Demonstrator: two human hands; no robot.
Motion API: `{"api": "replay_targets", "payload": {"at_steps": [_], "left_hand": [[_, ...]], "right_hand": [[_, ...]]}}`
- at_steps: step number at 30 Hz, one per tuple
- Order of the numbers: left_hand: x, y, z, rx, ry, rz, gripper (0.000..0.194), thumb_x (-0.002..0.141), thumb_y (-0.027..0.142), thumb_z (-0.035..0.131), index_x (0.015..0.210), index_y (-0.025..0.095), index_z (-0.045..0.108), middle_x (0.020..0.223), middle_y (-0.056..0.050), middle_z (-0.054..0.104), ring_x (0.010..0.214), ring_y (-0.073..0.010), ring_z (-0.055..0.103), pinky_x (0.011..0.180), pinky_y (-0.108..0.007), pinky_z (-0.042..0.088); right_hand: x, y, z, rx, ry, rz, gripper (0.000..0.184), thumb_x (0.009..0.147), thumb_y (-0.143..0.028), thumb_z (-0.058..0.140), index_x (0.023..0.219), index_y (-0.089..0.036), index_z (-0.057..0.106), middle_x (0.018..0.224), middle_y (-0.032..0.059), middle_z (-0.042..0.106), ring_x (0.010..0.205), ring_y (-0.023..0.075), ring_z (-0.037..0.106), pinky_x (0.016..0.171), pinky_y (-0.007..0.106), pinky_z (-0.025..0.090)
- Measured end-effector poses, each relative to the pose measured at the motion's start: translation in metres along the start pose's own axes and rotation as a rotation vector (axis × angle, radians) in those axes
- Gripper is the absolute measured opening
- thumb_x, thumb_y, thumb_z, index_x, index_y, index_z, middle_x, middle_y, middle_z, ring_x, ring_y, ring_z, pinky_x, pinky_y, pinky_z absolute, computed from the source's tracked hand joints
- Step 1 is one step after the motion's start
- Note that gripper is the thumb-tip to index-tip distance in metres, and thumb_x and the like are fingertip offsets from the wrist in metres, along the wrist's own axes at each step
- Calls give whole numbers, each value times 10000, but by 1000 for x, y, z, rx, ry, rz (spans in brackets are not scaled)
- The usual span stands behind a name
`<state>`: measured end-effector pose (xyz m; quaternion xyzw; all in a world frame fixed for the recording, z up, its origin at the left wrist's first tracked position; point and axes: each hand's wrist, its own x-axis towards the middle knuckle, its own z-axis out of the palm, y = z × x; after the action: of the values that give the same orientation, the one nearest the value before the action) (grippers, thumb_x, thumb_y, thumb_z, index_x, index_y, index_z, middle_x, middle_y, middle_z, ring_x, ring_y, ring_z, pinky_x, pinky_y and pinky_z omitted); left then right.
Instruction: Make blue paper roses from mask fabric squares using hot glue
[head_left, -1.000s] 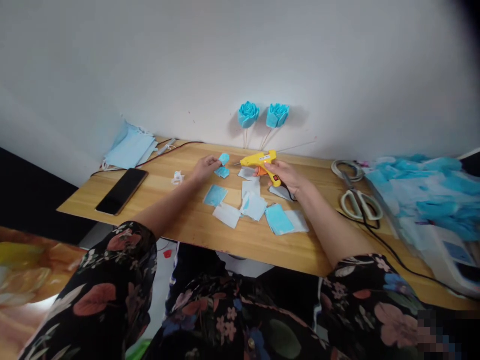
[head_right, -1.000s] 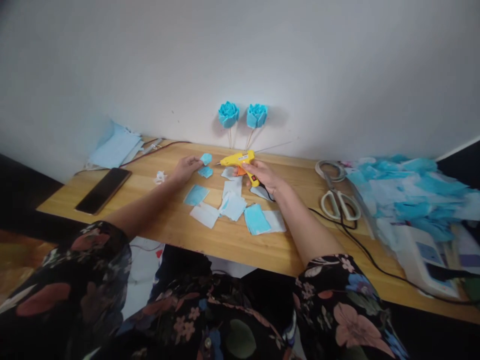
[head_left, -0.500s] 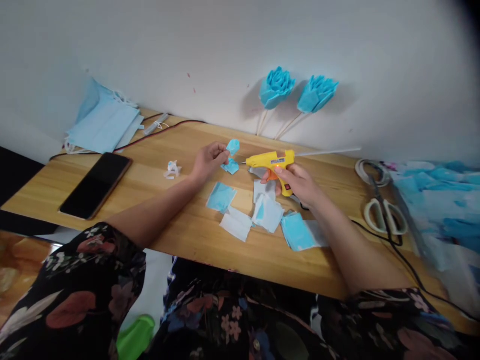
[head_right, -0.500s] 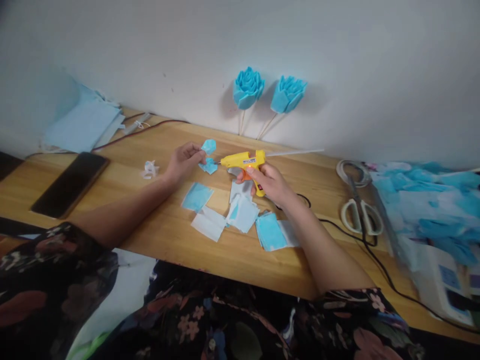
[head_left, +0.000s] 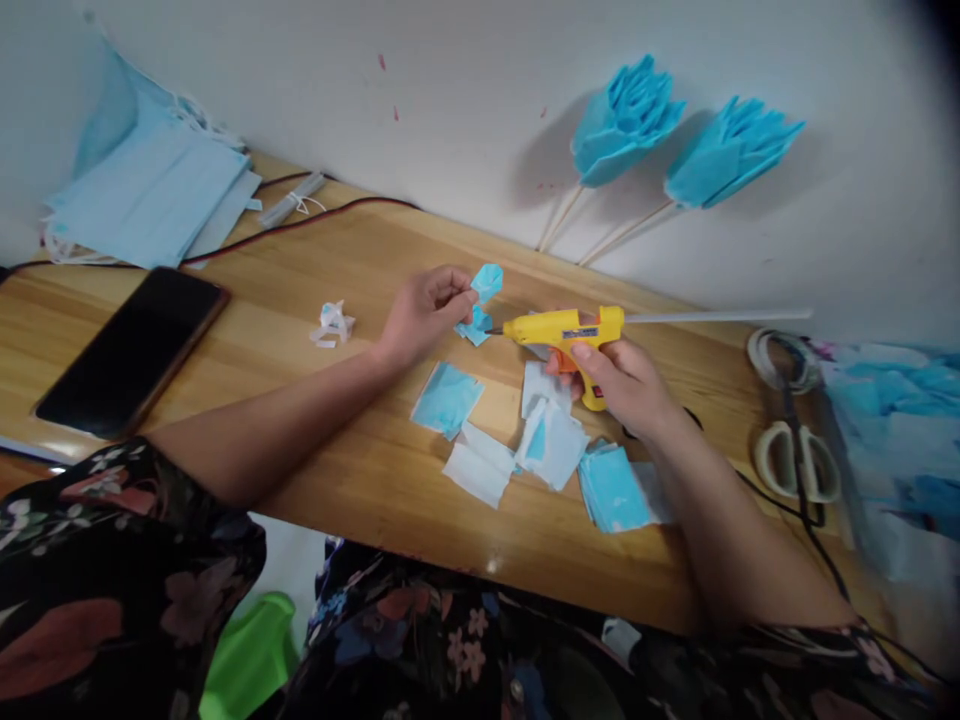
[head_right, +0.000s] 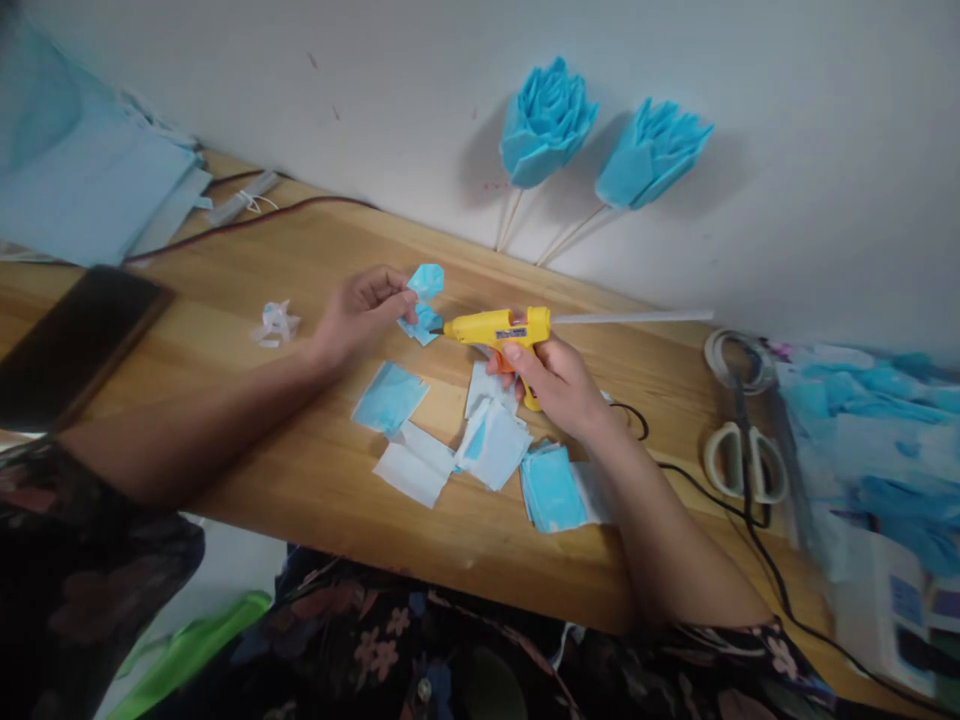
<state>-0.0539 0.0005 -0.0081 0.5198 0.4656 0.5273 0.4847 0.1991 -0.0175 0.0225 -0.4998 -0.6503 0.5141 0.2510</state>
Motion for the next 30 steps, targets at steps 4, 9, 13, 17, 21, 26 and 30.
{"api": "replay_targets", "payload": {"at_steps": [4,9,13,17,21,26,30], "left_hand": [[0,-3,1,-6,22,-25,116,833,103,683,769,146,597,640,26,606,612,-95,596,646,-229,452],[0,-7,1,0,11,-22,108,832,117,685,784,146,593,646,24,605,643,-104,612,656,-232,451],[0,-6,0,49,-30,5,101,843,140,666,777,145,589,645,23,612,617,-93,597,636,-221,440],[0,-6,-1,107,-51,31,90,848,170,645,788,157,579,655,24,622,616,-87,595,627,-209,437],[0,-7,-2,156,-65,53,82,850,181,610,782,165,567,664,24,628,615,-84,588,625,-206,444],[0,-7,-2,174,-67,68,88,852,195,600,778,166,562,665,21,626,620,-86,591,627,-206,448],[0,-6,-1,181,-68,65,82,850,186,595,778,163,562,666,20,622,614,-81,584,617,-205,439]], "right_hand": [[0,2,-1,-54,7,-6,483,856,-740,565,809,-270,667,847,68,703,599,161,542,538,332,478],[-1,3,1,-113,9,-30,467,891,-703,540,830,-251,636,828,50,680,598,157,535,558,329,456],[-2,4,1,-125,8,-49,443,910,-681,533,837,-257,640,807,39,669,595,152,532,553,318,443],[-2,4,0,-189,2,-65,486,923,-692,498,816,-241,645,805,45,672,595,152,528,550,318,429],[-2,4,-1,-235,-3,-94,489,937,-678,482,795,-242,651,781,44,665,575,152,519,532,322,415],[-3,4,0,-304,11,-125,482,952,-657,462,777,-250,651,712,32,623,554,153,494,518,324,386],[-3,2,1,-313,21,-128,460,955,-645,462,793,-252,636,754,34,656,561,153,497,529,327,394]]}}
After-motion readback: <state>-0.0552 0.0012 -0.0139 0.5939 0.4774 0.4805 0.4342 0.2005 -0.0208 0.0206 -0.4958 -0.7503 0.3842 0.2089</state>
